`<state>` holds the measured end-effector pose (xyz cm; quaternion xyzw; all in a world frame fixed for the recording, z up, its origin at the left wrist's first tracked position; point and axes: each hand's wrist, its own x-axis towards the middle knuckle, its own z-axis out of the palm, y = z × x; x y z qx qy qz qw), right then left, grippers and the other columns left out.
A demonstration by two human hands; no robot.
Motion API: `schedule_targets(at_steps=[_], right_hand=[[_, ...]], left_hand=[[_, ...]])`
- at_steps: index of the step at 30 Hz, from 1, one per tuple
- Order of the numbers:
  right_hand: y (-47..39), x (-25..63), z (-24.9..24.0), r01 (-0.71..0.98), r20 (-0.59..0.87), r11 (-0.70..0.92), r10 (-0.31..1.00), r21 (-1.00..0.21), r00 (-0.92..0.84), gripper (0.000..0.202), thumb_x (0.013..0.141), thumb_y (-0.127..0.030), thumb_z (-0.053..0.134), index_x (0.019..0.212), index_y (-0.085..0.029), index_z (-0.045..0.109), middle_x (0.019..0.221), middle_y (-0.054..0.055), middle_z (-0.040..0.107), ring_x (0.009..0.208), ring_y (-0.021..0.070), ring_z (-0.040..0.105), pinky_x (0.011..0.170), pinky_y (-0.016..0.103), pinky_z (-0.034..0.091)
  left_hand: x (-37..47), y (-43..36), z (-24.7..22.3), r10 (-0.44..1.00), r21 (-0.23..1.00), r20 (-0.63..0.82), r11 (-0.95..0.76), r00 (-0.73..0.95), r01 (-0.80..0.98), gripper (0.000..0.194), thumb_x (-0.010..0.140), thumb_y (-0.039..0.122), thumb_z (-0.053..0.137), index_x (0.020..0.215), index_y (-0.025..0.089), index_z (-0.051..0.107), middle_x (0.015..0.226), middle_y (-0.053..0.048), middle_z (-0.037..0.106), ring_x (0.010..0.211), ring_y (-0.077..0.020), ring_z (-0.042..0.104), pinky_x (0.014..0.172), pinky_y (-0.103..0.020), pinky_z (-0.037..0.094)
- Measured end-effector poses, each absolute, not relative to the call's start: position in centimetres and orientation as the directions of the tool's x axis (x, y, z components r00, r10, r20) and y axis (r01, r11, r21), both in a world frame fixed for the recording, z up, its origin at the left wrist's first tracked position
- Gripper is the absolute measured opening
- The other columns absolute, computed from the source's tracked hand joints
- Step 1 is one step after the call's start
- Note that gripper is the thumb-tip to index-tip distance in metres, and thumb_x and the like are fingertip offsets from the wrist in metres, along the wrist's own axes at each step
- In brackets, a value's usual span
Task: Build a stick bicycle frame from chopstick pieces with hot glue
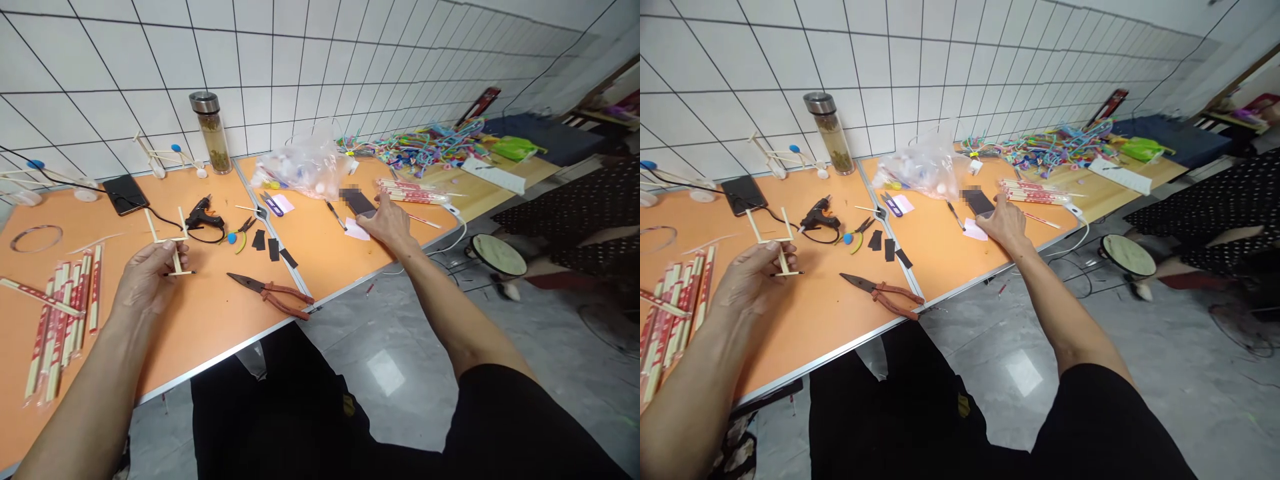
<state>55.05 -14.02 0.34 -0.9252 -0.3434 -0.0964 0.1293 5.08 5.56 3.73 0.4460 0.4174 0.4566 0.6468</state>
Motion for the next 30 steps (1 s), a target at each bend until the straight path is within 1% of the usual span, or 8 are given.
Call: schedule_targets(at_steps=[7, 9, 12, 15, 19, 21, 25, 30], right_hand=[[-11.9, 54.4, 1.6, 0.631, 0.215, -0.752, 0.596, -0.19, 0.774, 0.082, 0.09, -0.05, 0.076, 0.159, -0.008, 0.059, 0.141, 0.032, 0.075, 0.126, 0.0455, 0.073, 0.102, 0.054, 0.055], [-11.6, 52.7, 2.5, 0.664, 0.319, -0.722, 0.593, -0.197, 0.739, 0.075, 0.097, -0.049, 0.07, 0.16, -0.009, 0.061, 0.149, 0.033, 0.071, 0.135, 0.0462, 0.069, 0.106, 0.056, 0.054], [-10.5, 48.5, 4.3, 0.818, 0.44, -0.504, 0.69, -0.277, 0.574, 0.066, 0.098, -0.047, 0.069, 0.156, -0.016, 0.067, 0.147, 0.029, 0.073, 0.132, 0.0436, 0.069, 0.103, 0.056, 0.053], [-8.2, 42.5, 6.4, 0.856, 0.301, -0.175, 0.886, -0.486, 0.352, 0.044, 0.094, -0.041, 0.073, 0.133, -0.022, 0.08, 0.114, 0.015, 0.084, 0.103, 0.0333, 0.077, 0.094, 0.049, 0.057], [-3.5, 34.2, 7.7, 0.739, 0.244, 0.108, 0.966, -0.665, 0.079, 0.019, 0.092, -0.035, 0.077, 0.105, -0.025, 0.085, 0.097, 0.007, 0.084, 0.089, 0.027, 0.076, 0.081, 0.042, 0.056], [-1.1, 31.0, 7.4, 0.578, 0.212, 0.167, 0.977, -0.799, 0.01, 0.017, 0.09, -0.034, 0.08, 0.102, -0.023, 0.084, 0.09, 0.006, 0.081, 0.084, 0.0238, 0.074, 0.075, 0.037, 0.055], [1.8, 27.3, 5.3, 0.267, 0.18, 0.173, 0.984, -0.948, 0.0, 0.031, 0.082, -0.038, 0.089, 0.108, -0.02, 0.083, 0.096, 0.005, 0.081, 0.084, 0.0192, 0.071, 0.076, 0.034, 0.056], [1.9, 26.1, 2.9, 0.049, 0.095, 0.095, 0.995, -0.994, -0.006, 0.042, 0.078, -0.049, 0.094, 0.105, -0.02, 0.081, 0.094, 0.004, 0.079, 0.079, 0.016, 0.067, 0.075, 0.033, 0.058]], left_hand=[[5.5, 5.6, 3.4, 0.965, 0.947, -0.168, 0.215, 0.199, -0.239, 0.023, 0.068, 0.027, 0.094, 0.084, 0.015, 0.081, 0.077, -0.001, 0.079, 0.057, -0.0099, 0.067, 0.057, -0.019, 0.057], [5.7, 5.6, 3.1, 0.962, 0.941, -0.154, 0.212, 0.224, -0.263, 0.029, 0.065, 0.032, 0.097, 0.083, 0.015, 0.081, 0.079, -0.001, 0.079, 0.058, -0.0093, 0.067, 0.057, -0.019, 0.054], [5.9, 5.7, 2.6, 0.962, 0.943, -0.126, 0.191, 0.24, -0.271, 0.042, 0.059, 0.042, 0.104, 0.084, 0.015, 0.082, 0.079, -0.002, 0.079, 0.06, -0.0091, 0.067, 0.06, -0.02, 0.053], [5.9, 5.7, 2.3, 0.958, 0.94, -0.123, 0.196, 0.258, -0.281, 0.049, 0.056, 0.049, 0.107, 0.083, 0.016, 0.083, 0.079, -0.003, 0.079, 0.061, -0.009, 0.066, 0.061, -0.021, 0.052], [5.8, 5.8, 1.9, 0.958, 0.935, -0.123, 0.2, 0.261, -0.294, 0.051, 0.055, 0.05, 0.108, 0.084, 0.016, 0.083, 0.079, -0.003, 0.079, 0.061, -0.0096, 0.066, 0.062, -0.022, 0.051], [5.7, 5.9, 1.7, 0.959, 0.932, -0.126, 0.202, 0.253, -0.302, 0.053, 0.055, 0.051, 0.108, 0.085, 0.016, 0.083, 0.079, -0.003, 0.079, 0.062, -0.0098, 0.066, 0.062, -0.022, 0.051], [5.5, 6.1, 1.4, 0.959, 0.929, -0.132, 0.208, 0.251, -0.307, 0.055, 0.055, 0.053, 0.109, 0.085, 0.016, 0.083, 0.081, -0.003, 0.079, 0.062, -0.0093, 0.066, 0.063, -0.023, 0.051], [5.7, 5.8, 1.3, 0.949, 0.93, -0.126, 0.215, 0.29, -0.298, 0.055, 0.056, 0.056, 0.11, 0.083, 0.016, 0.084, 0.081, -0.003, 0.079, 0.063, -0.0087, 0.065, 0.063, -0.022, 0.05]])
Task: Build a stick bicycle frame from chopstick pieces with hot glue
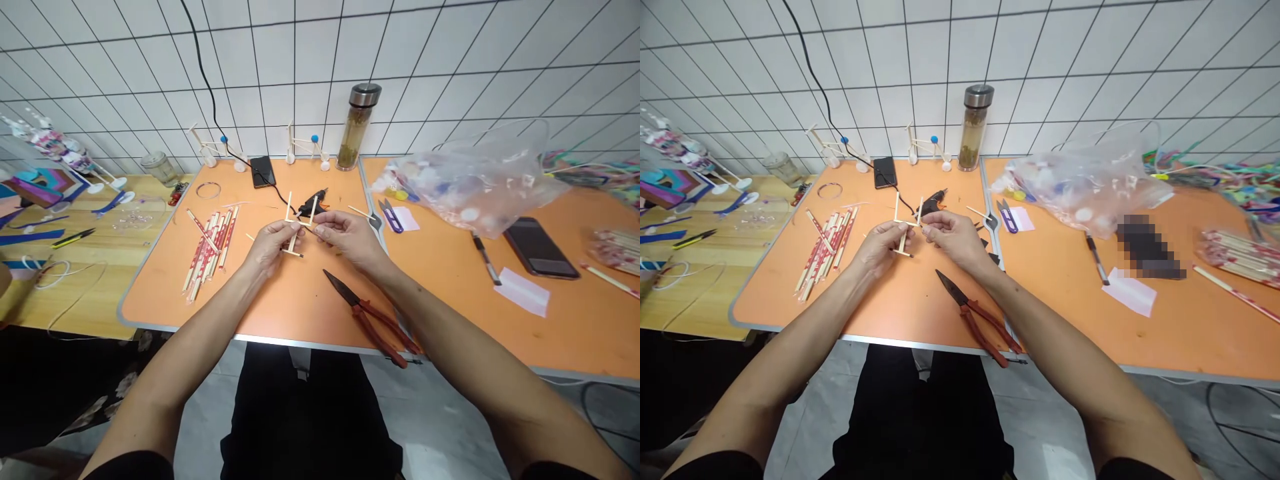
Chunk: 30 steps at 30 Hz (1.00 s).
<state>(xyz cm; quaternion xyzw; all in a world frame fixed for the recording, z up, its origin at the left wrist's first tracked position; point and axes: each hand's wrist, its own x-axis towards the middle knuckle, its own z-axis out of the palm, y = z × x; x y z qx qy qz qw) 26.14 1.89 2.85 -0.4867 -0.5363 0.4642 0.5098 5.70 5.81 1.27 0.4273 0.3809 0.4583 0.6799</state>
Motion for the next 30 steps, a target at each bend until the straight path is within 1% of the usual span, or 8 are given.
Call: schedule_targets(at_steps=[3, 6, 8, 11, 16, 23, 26, 30], right_hand=[[1.4, 25.9, 2.2, -0.001, 0.107, 0.107, 0.992, -0.994, 0.063, 0.045, 0.077, -0.053, 0.096, 0.106, -0.021, 0.081, 0.096, 0.004, 0.081, 0.082, 0.0178, 0.07, 0.075, 0.033, 0.059], [1.1, 25.6, 2.0, -0.017, 0.124, 0.126, 0.987, -0.992, 0.103, 0.044, 0.08, -0.054, 0.093, 0.11, -0.022, 0.083, 0.097, 0.004, 0.081, 0.088, 0.0195, 0.073, 0.08, 0.034, 0.061], [1.0, 25.4, 1.9, -0.016, 0.135, 0.138, 0.984, -0.99, 0.118, 0.042, 0.082, -0.052, 0.092, 0.111, -0.022, 0.083, 0.095, 0.004, 0.081, 0.087, 0.0188, 0.072, 0.081, 0.035, 0.061], [1.1, 25.2, 1.7, -0.014, 0.136, 0.139, 0.981, -0.99, 0.136, 0.039, 0.08, -0.05, 0.092, 0.107, -0.023, 0.082, 0.091, 0.003, 0.08, 0.083, 0.0183, 0.07, 0.079, 0.035, 0.06], [1.2, 24.7, 1.4, -0.048, 0.14, 0.148, 0.98, -0.988, 0.143, 0.035, 0.076, -0.045, 0.091, 0.101, -0.023, 0.081, 0.093, 0.004, 0.08, 0.084, 0.0188, 0.071, 0.076, 0.034, 0.059], [1.0, 24.6, 1.6, -0.004, 0.149, 0.151, 0.981, -0.989, 0.124, 0.034, 0.081, -0.047, 0.088, 0.103, -0.023, 0.081, 0.093, 0.005, 0.081, 0.086, 0.0198, 0.072, 0.079, 0.036, 0.061], [1.0, 24.7, 1.5, 0.029, 0.143, 0.14, 0.981, -0.99, 0.134, 0.035, 0.082, -0.05, 0.088, 0.104, -0.023, 0.082, 0.092, 0.004, 0.081, 0.084, 0.0199, 0.071, 0.077, 0.036, 0.061], [1.1, 24.7, 1.4, 0.031, 0.155, 0.152, 0.978, -0.988, 0.139, 0.037, 0.083, -0.052, 0.087, 0.105, -0.023, 0.082, 0.091, 0.004, 0.08, 0.083, 0.0196, 0.071, 0.077, 0.036, 0.061]], left_hand=[[6.0, 5.5, 1.3, 0.95, 0.931, -0.124, 0.212, 0.286, -0.299, 0.054, 0.058, 0.056, 0.109, 0.085, 0.017, 0.084, 0.081, -0.002, 0.079, 0.063, -0.0095, 0.065, 0.064, -0.023, 0.051], [6.2, 5.3, 1.4, 0.958, 0.93, -0.128, 0.206, 0.256, -0.304, 0.054, 0.058, 0.057, 0.109, 0.086, 0.018, 0.083, 0.08, -0.002, 0.079, 0.063, -0.0098, 0.064, 0.064, -0.024, 0.051], [6.2, 5.3, 1.4, 0.963, 0.93, -0.126, 0.199, 0.24, -0.31, 0.054, 0.057, 0.057, 0.109, 0.085, 0.018, 0.083, 0.08, -0.002, 0.078, 0.063, -0.0095, 0.064, 0.064, -0.024, 0.051], [6.3, 5.2, 1.4, 0.966, 0.931, -0.113, 0.185, 0.232, -0.316, 0.052, 0.059, 0.055, 0.108, 0.084, 0.017, 0.083, 0.079, -0.002, 0.077, 0.064, -0.0097, 0.064, 0.065, -0.024, 0.051], [6.5, 5.1, 1.3, 0.969, 0.937, -0.096, 0.165, 0.227, -0.308, 0.05, 0.061, 0.055, 0.107, 0.082, 0.018, 0.082, 0.081, -0.002, 0.077, 0.065, -0.0104, 0.064, 0.066, -0.025, 0.05], [6.8, 4.8, 1.6, 0.975, 0.942, -0.067, 0.132, 0.214, -0.308, 0.047, 0.063, 0.055, 0.106, 0.082, 0.018, 0.083, 0.078, -0.002, 0.077, 0.065, -0.0105, 0.062, 0.066, -0.025, 0.049], [6.8, 4.8, 1.6, 0.975, 0.944, -0.064, 0.128, 0.214, -0.303, 0.046, 0.063, 0.054, 0.105, 0.081, 0.018, 0.082, 0.078, -0.002, 0.076, 0.065, -0.0108, 0.062, 0.065, -0.026, 0.049], [6.8, 4.8, 1.5, 0.976, 0.946, -0.064, 0.126, 0.208, -0.3, 0.046, 0.063, 0.055, 0.105, 0.081, 0.019, 0.082, 0.079, -0.002, 0.076, 0.066, -0.0113, 0.062, 0.066, -0.026, 0.05]])
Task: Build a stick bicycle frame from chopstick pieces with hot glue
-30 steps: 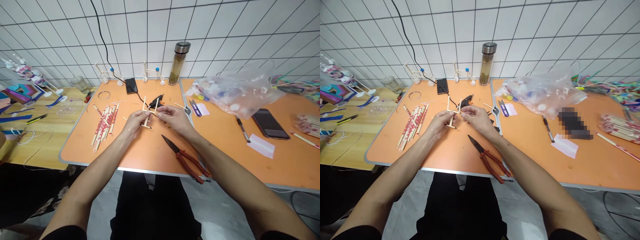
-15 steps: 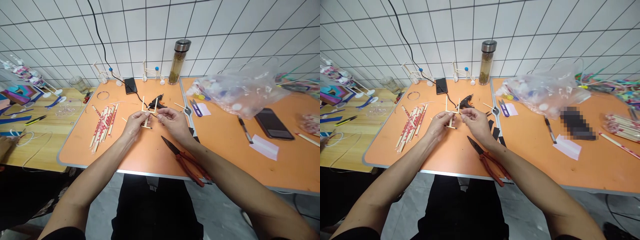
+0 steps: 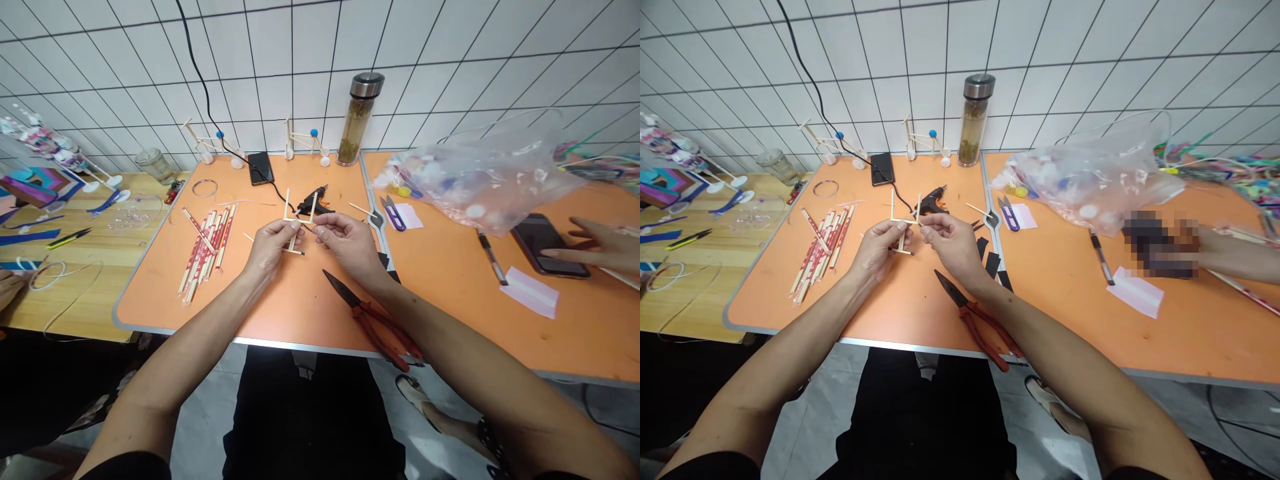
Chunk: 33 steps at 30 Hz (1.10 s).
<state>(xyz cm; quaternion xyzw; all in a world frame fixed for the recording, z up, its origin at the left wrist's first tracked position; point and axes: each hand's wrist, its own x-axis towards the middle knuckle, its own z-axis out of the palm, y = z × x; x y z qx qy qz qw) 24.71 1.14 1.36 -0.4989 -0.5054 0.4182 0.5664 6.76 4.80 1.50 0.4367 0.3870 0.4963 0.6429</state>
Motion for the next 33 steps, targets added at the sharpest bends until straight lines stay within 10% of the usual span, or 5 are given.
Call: schedule_targets(at_steps=[33], right_hand=[[1.79, 24.66, 0.36, -0.091, 0.146, 0.158, 0.981, -0.983, 0.132, 0.05, 0.072, -0.059, 0.1, 0.096, -0.021, 0.078, 0.092, 0.004, 0.079, 0.081, 0.0174, 0.069, 0.076, 0.033, 0.06]], left_hand=[[7.1, 4.75, 0.93, 0.968, 0.942, -0.055, 0.131, 0.245, -0.309, 0.047, 0.063, 0.055, 0.107, 0.08, 0.018, 0.085, 0.077, -0.003, 0.078, 0.063, -0.0104, 0.062, 0.065, -0.025, 0.049]])
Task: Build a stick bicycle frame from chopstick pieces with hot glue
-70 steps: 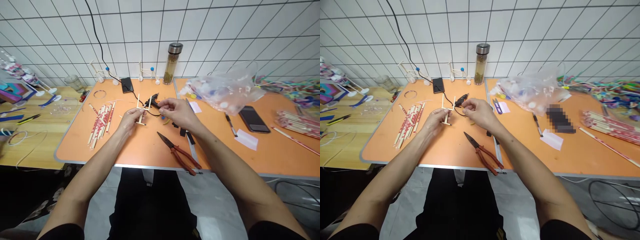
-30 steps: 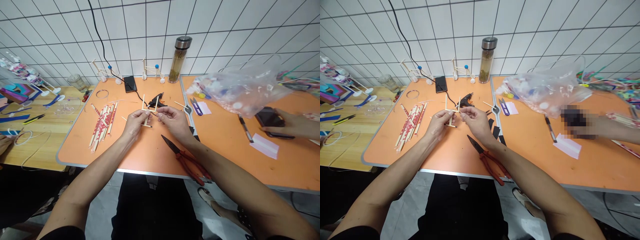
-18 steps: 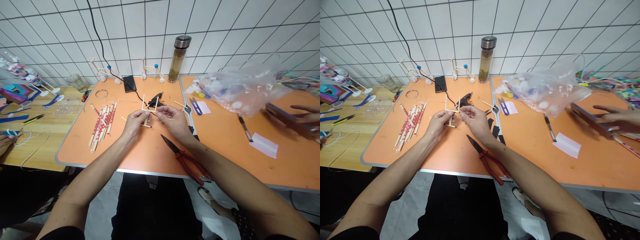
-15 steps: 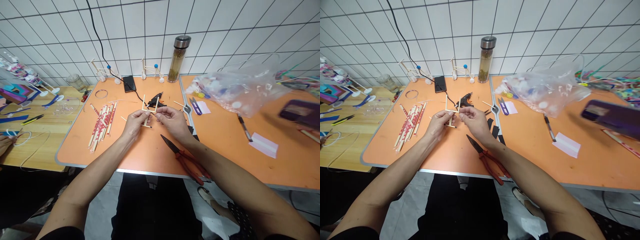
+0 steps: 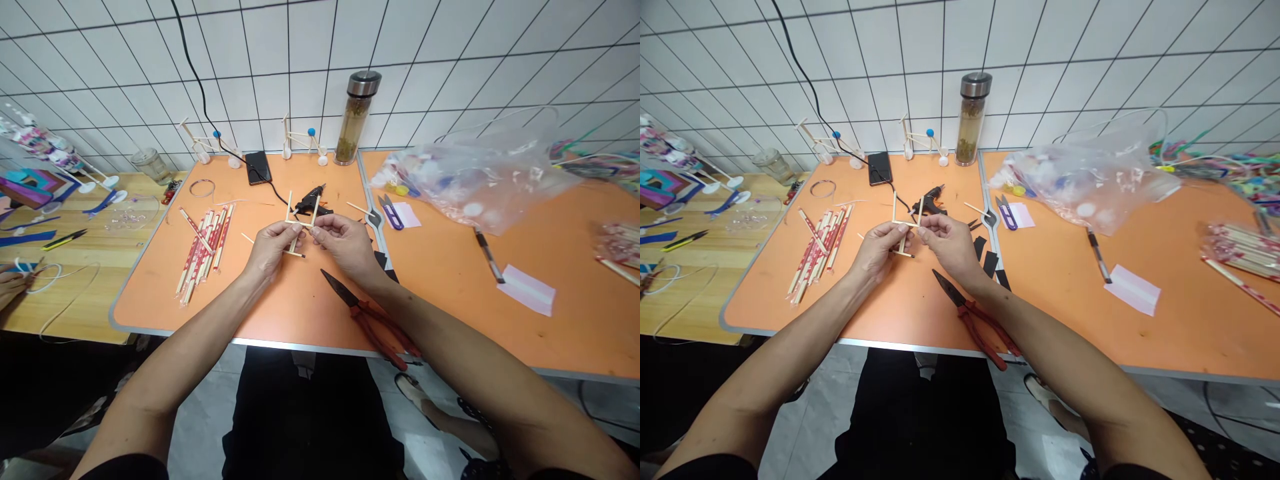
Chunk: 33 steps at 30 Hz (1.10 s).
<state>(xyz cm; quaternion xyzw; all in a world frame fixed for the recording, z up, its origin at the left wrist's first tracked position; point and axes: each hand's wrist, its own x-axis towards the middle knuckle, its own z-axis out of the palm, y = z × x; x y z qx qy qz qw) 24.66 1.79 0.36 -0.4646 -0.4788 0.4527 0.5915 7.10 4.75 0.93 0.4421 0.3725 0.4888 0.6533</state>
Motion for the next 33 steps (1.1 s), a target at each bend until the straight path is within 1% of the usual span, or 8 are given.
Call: schedule_targets(at_steps=[5, 8, 13, 19, 22, 26, 29, 33], right_hand=[[1.78, 24.71, 0.32, -0.1, 0.142, 0.156, 0.98, -0.983, 0.136, 0.052, 0.072, -0.059, 0.101, 0.098, -0.022, 0.075, 0.088, 0.003, 0.076, 0.081, 0.0169, 0.069, 0.075, 0.032, 0.059], [1.68, 24.7, 0.41, -0.082, 0.151, 0.164, 0.979, -0.983, 0.139, 0.049, 0.074, -0.059, 0.1, 0.096, -0.023, 0.075, 0.087, 0.002, 0.075, 0.078, 0.0161, 0.067, 0.073, 0.031, 0.059], [1.52, 24.67, 0.62, -0.07, 0.15, 0.16, 0.98, -0.985, 0.129, 0.043, 0.076, -0.056, 0.098, 0.093, -0.023, 0.075, 0.089, 0.003, 0.076, 0.079, 0.0162, 0.067, 0.075, 0.032, 0.059], [1.62, 24.65, 0.61, -0.103, 0.139, 0.153, 0.981, -0.983, 0.133, 0.044, 0.073, -0.053, 0.099, 0.094, -0.022, 0.075, 0.086, 0.002, 0.075, 0.077, 0.0158, 0.067, 0.074, 0.032, 0.058], [1.67, 24.7, 0.71, -0.11, 0.135, 0.147, 0.985, -0.983, 0.109, 0.047, 0.072, -0.055, 0.1, 0.095, -0.023, 0.075, 0.088, 0.003, 0.077, 0.079, 0.0165, 0.069, 0.076, 0.033, 0.06], [1.6, 24.8, 1.0, -0.138, 0.121, 0.127, 0.991, -0.982, 0.054, 0.057, 0.07, -0.062, 0.103, 0.102, -0.023, 0.077, 0.091, 0.003, 0.079, 0.081, 0.0176, 0.07, 0.076, 0.033, 0.06], [1.47, 24.88, 1.18, -0.151, 0.108, 0.111, 0.994, -0.982, 0.027, 0.059, 0.07, -0.066, 0.103, 0.101, -0.022, 0.078, 0.089, 0.004, 0.079, 0.079, 0.0171, 0.07, 0.072, 0.032, 0.058], [1.45, 25.02, 1.26, -0.162, 0.077, 0.081, 0.996, -0.983, 0.035, 0.061, 0.067, -0.067, 0.104, 0.098, -0.021, 0.08, 0.088, 0.004, 0.079, 0.078, 0.0165, 0.07, 0.071, 0.031, 0.057]], left_hand=[[7.08, 4.75, 0.96, 0.968, 0.943, -0.049, 0.126, 0.245, -0.309, 0.046, 0.064, 0.055, 0.106, 0.08, 0.018, 0.085, 0.077, -0.003, 0.078, 0.063, -0.0103, 0.062, 0.065, -0.025, 0.049], [7.06, 4.72, 1.0, 0.968, 0.942, -0.051, 0.128, 0.245, -0.309, 0.046, 0.064, 0.055, 0.106, 0.08, 0.018, 0.085, 0.078, -0.003, 0.078, 0.064, -0.0102, 0.062, 0.065, -0.025, 0.049], [7.11, 4.63, 1.14, 0.97, 0.942, -0.064, 0.136, 0.234, -0.307, 0.049, 0.059, 0.057, 0.108, 0.079, 0.018, 0.085, 0.077, -0.002, 0.078, 0.063, -0.0101, 0.062, 0.065, -0.024, 0.05], [7.09, 4.68, 1.11, 0.971, 0.948, -0.066, 0.133, 0.228, -0.288, 0.051, 0.059, 0.059, 0.108, 0.077, 0.018, 0.084, 0.076, -0.002, 0.077, 0.063, -0.0102, 0.061, 0.065, -0.024, 0.05], [7.06, 4.7, 1.08, 0.971, 0.95, -0.07, 0.135, 0.229, -0.282, 0.051, 0.059, 0.06, 0.108, 0.077, 0.019, 0.084, 0.077, -0.002, 0.077, 0.064, -0.0102, 0.061, 0.065, -0.024, 0.05], [7.06, 4.69, 1.06, 0.967, 0.949, -0.06, 0.131, 0.246, -0.286, 0.051, 0.059, 0.061, 0.108, 0.078, 0.019, 0.085, 0.076, -0.001, 0.076, 0.064, -0.0103, 0.061, 0.066, -0.025, 0.049], [7.08, 4.68, 0.95, 0.965, 0.95, -0.06, 0.134, 0.257, -0.282, 0.051, 0.059, 0.061, 0.108, 0.077, 0.019, 0.086, 0.075, -0.001, 0.076, 0.064, -0.0104, 0.061, 0.067, -0.025, 0.049], [7.05, 4.67, 0.78, 0.958, 0.954, -0.076, 0.15, 0.276, -0.26, 0.05, 0.059, 0.06, 0.108, 0.078, 0.019, 0.087, 0.077, -0.002, 0.077, 0.065, -0.0105, 0.061, 0.068, -0.026, 0.049]])
